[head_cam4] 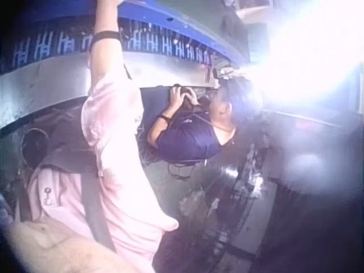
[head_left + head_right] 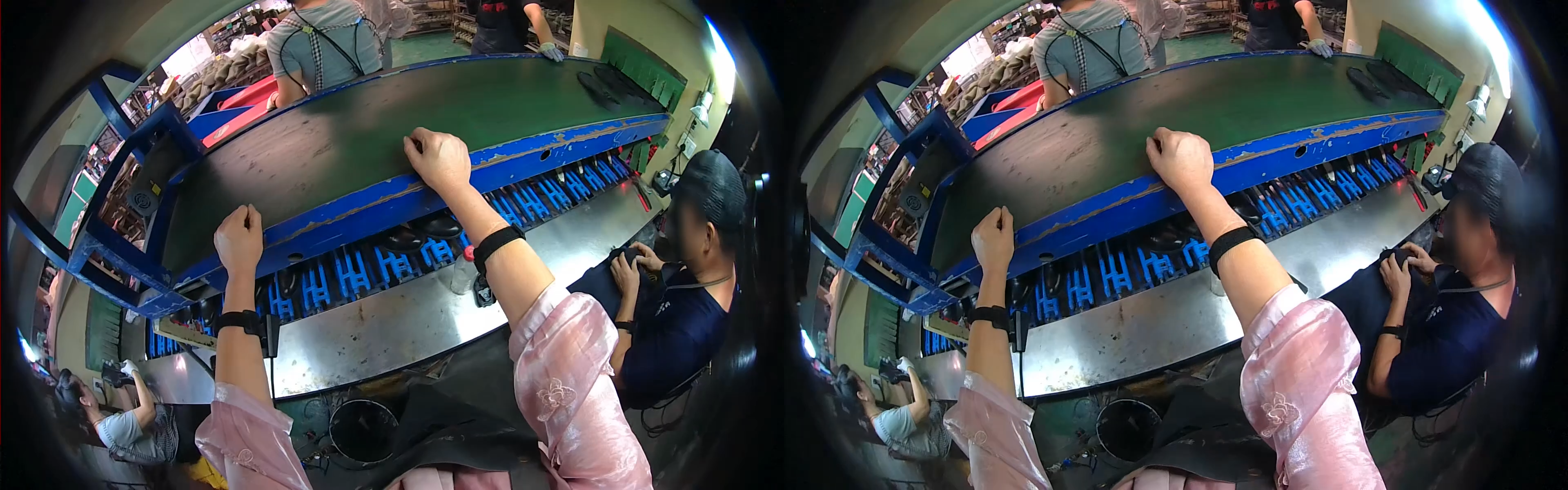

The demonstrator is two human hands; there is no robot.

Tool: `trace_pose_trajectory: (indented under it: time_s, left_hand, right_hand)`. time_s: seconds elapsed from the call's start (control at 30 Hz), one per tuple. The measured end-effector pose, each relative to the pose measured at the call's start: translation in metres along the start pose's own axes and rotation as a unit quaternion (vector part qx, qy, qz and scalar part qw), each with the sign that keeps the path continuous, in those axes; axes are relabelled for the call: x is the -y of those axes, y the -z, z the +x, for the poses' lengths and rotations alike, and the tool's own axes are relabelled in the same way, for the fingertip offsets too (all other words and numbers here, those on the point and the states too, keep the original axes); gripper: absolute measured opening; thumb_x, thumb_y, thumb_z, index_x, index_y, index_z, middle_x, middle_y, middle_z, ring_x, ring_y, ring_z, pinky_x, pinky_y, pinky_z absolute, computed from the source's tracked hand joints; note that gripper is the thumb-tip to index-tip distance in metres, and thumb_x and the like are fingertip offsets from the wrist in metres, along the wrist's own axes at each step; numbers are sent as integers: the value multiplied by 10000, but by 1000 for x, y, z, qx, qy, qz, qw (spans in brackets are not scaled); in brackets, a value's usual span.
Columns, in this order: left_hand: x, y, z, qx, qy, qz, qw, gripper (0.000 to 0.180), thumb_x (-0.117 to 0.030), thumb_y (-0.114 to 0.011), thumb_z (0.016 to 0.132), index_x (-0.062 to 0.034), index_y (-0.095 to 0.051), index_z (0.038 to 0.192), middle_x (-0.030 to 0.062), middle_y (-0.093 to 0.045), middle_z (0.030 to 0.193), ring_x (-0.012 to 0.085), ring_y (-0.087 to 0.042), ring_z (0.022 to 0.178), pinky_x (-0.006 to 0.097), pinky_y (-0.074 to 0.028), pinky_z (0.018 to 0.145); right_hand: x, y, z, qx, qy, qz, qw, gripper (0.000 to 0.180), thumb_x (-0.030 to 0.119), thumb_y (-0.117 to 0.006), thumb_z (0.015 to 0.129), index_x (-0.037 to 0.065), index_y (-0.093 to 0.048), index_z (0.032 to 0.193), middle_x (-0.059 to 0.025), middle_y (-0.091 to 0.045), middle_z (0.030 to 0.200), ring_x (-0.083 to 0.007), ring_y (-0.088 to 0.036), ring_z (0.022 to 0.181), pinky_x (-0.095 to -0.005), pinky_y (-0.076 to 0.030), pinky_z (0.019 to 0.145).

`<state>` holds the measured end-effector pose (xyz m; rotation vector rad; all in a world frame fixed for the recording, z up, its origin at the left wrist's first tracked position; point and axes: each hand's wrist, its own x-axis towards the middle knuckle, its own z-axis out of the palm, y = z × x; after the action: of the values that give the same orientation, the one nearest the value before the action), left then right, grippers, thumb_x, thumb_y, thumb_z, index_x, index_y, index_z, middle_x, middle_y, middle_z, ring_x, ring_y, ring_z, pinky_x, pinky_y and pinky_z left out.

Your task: Oversee and assist in the shoe assembly production line.

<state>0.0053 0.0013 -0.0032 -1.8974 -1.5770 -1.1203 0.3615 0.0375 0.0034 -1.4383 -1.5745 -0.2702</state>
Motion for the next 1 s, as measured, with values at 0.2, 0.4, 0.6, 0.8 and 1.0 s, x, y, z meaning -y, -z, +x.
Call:
trace_pose_trajectory:
  time_s: [0.2,0.4,0.6,0.8,1.0]
  left_hand:
    - [0,4,0,-3,-3,4,1000,322,-163,-635,904,1,-502,661,182,-558,646,385,-562,591,453,-442,562]
    - [3,2,0,-6,-6,-2,1000,314,-160,-633,906,1,-512,665,178,-562,643,385,-560,587,451,-444,567]
    - [2,3,-1,7,10,-4,1000,310,-167,-631,910,5,-527,674,178,-575,660,380,-569,600,455,-447,583]
    - [2,2,0,13,12,-1,1000,297,-169,-629,913,4,-544,687,176,-582,668,379,-573,608,455,-449,588]
    - [1,3,0,9,13,6,1000,304,-168,-631,911,1,-530,679,176,-578,663,380,-580,616,461,-453,592]
  right_hand:
    - [5,2,0,26,-16,-12,999,231,302,-655,869,95,-720,789,-134,-689,697,-334,-687,687,-445,-562,662]
    - [4,0,-1,12,-9,-5,1000,227,296,-658,866,93,-722,788,-137,-686,685,-338,-685,678,-447,-562,654]
    - [1,-2,-1,10,-5,-6,1000,230,297,-665,866,87,-719,789,-134,-680,676,-340,-680,663,-449,-557,643]
    - [2,-1,0,21,-12,-14,1000,231,307,-664,873,93,-729,819,-127,-683,683,-335,-681,671,-444,-560,649]
    - [3,-1,-1,5,-3,1,1000,226,283,-656,864,88,-703,759,-143,-677,674,-343,-680,661,-454,-557,637]
